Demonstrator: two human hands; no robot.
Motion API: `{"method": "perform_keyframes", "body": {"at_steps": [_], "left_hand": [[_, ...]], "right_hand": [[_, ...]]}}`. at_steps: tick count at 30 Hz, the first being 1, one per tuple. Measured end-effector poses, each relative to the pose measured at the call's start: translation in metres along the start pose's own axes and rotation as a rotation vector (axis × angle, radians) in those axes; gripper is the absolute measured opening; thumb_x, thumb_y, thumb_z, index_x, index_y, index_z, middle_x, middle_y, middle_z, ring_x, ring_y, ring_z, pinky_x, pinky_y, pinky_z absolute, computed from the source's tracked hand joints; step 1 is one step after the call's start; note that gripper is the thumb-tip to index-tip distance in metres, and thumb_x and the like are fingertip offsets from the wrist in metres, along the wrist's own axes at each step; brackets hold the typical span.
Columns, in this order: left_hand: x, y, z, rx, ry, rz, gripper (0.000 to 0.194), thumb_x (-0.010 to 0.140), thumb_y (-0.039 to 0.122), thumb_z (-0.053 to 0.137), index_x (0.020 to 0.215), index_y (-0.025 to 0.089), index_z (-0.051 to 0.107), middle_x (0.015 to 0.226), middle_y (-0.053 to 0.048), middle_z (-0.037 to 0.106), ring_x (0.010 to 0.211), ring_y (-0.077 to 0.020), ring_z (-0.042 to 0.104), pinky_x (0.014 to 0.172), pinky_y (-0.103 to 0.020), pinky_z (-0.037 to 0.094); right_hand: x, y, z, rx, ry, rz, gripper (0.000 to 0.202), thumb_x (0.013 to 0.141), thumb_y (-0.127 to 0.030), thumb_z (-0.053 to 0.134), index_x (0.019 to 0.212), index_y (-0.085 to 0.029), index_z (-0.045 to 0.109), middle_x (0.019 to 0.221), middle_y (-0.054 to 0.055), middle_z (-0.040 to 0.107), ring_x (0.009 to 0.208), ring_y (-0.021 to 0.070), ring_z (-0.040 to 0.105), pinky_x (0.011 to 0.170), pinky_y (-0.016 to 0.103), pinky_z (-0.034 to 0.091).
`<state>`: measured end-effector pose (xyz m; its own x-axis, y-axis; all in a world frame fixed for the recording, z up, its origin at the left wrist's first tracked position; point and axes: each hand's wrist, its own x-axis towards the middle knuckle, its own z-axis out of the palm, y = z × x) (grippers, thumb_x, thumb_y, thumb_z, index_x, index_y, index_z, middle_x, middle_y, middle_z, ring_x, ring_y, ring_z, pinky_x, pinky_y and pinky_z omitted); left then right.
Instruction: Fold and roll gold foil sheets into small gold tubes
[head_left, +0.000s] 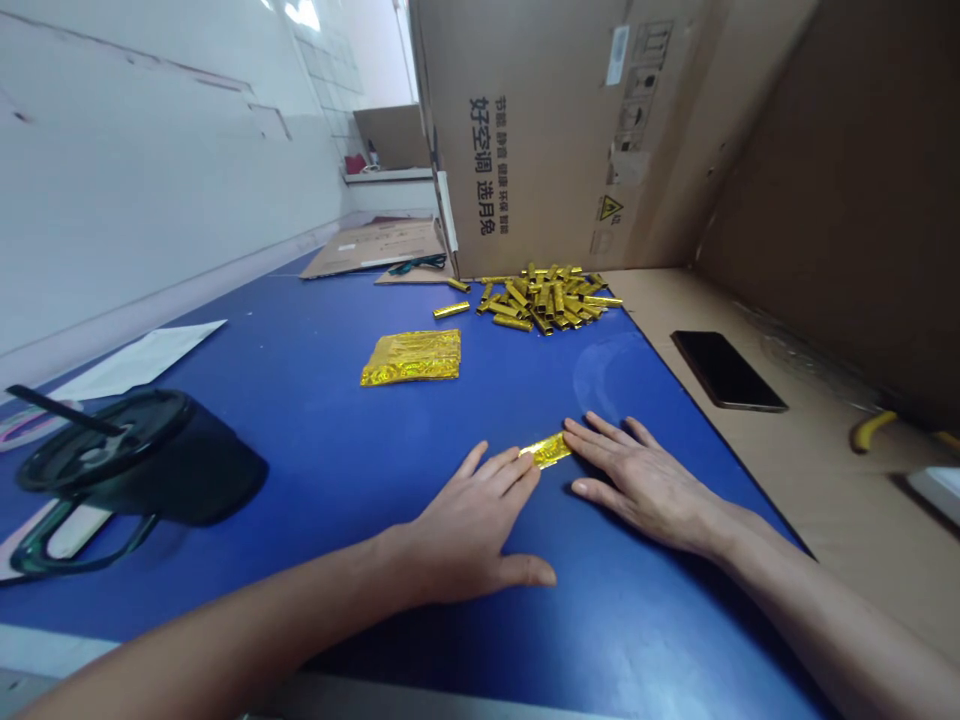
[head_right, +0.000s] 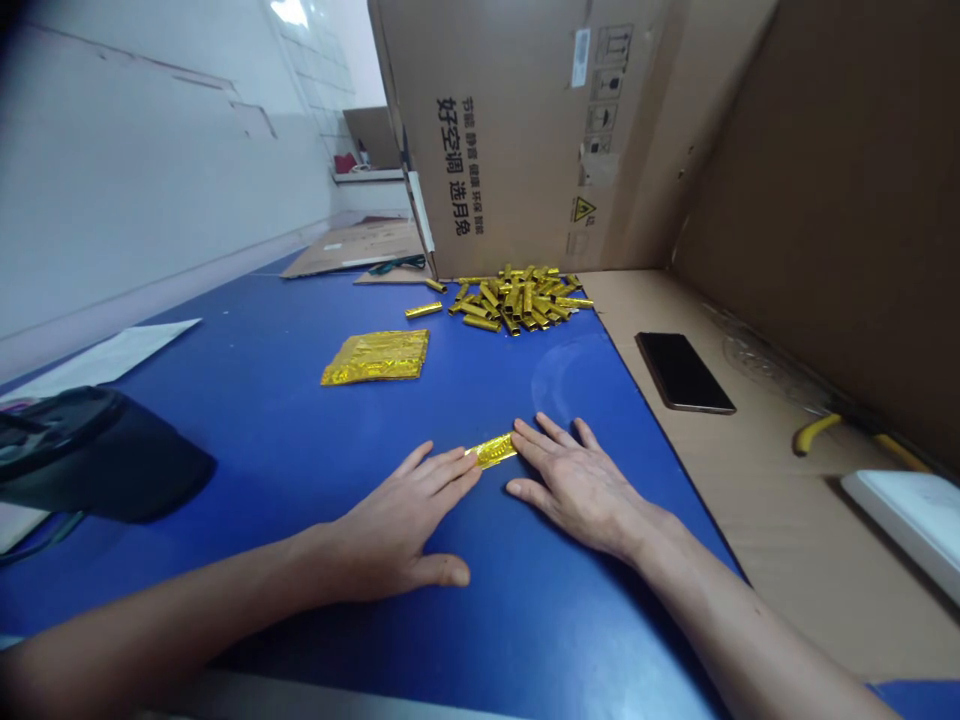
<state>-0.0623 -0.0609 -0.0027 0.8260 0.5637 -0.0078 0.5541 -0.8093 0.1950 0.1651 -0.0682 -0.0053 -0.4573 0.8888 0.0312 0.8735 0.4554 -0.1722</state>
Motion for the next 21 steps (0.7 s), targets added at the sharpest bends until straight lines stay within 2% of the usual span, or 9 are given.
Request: {"method": "perform_keyframes", "body": {"at_steps": [7,11,13,15,21], "left_hand": [[0.004,0.0,0.002,-0.016,0.008,0.002,0.083,0.07,0.069,0.034,0.129,0.01,0.026,0.133,-0.016,0.031,0.125,-0.0269,0.022,0.101,-0.045,0.014],[0.004,0.001,0.003,-0.012,0.007,0.02,0.086,0.069,0.069,0.035,0.129,0.009,0.026,0.133,-0.017,0.029,0.124,-0.0286,0.022,0.1,-0.046,0.015],[0.004,0.001,0.003,-0.02,0.009,0.015,0.089,0.067,0.07,0.037,0.13,0.009,0.025,0.134,-0.018,0.028,0.124,-0.0292,0.023,0.1,-0.046,0.016],[0.004,0.001,0.004,-0.02,0.003,0.014,0.091,0.066,0.071,0.038,0.13,0.008,0.023,0.134,-0.018,0.027,0.123,-0.0292,0.023,0.1,-0.046,0.016],[0.002,-0.001,0.002,0.016,0.004,0.032,0.087,0.068,0.071,0.033,0.129,0.008,0.026,0.133,-0.017,0.03,0.125,-0.0279,0.021,0.1,-0.045,0.015]], "right_hand": [[0.0,0.001,0.001,-0.003,0.005,0.013,0.058,0.082,-0.054,0.026,0.13,-0.021,0.03,0.136,0.006,0.029,0.126,0.0251,0.019,0.098,0.055,0.016],[-0.001,-0.023,0.003,0.024,0.029,-0.066,0.07,0.079,-0.058,0.03,0.133,-0.014,0.022,0.138,0.011,0.022,0.127,0.025,0.016,0.1,0.054,0.011],[-0.001,-0.035,0.005,0.085,0.002,-0.163,0.076,0.077,-0.059,0.032,0.135,-0.012,0.016,0.138,0.012,0.021,0.126,0.0233,0.017,0.102,0.049,0.013],[-0.001,-0.041,0.008,0.095,-0.015,-0.177,0.075,0.078,-0.058,0.031,0.135,-0.011,0.016,0.138,0.012,0.02,0.126,0.0219,0.018,0.103,0.045,0.016],[0.003,-0.02,0.011,-0.027,0.049,-0.03,0.067,0.081,-0.055,0.029,0.132,-0.011,0.027,0.134,0.014,0.03,0.125,0.0226,0.023,0.101,0.045,0.021]]}}
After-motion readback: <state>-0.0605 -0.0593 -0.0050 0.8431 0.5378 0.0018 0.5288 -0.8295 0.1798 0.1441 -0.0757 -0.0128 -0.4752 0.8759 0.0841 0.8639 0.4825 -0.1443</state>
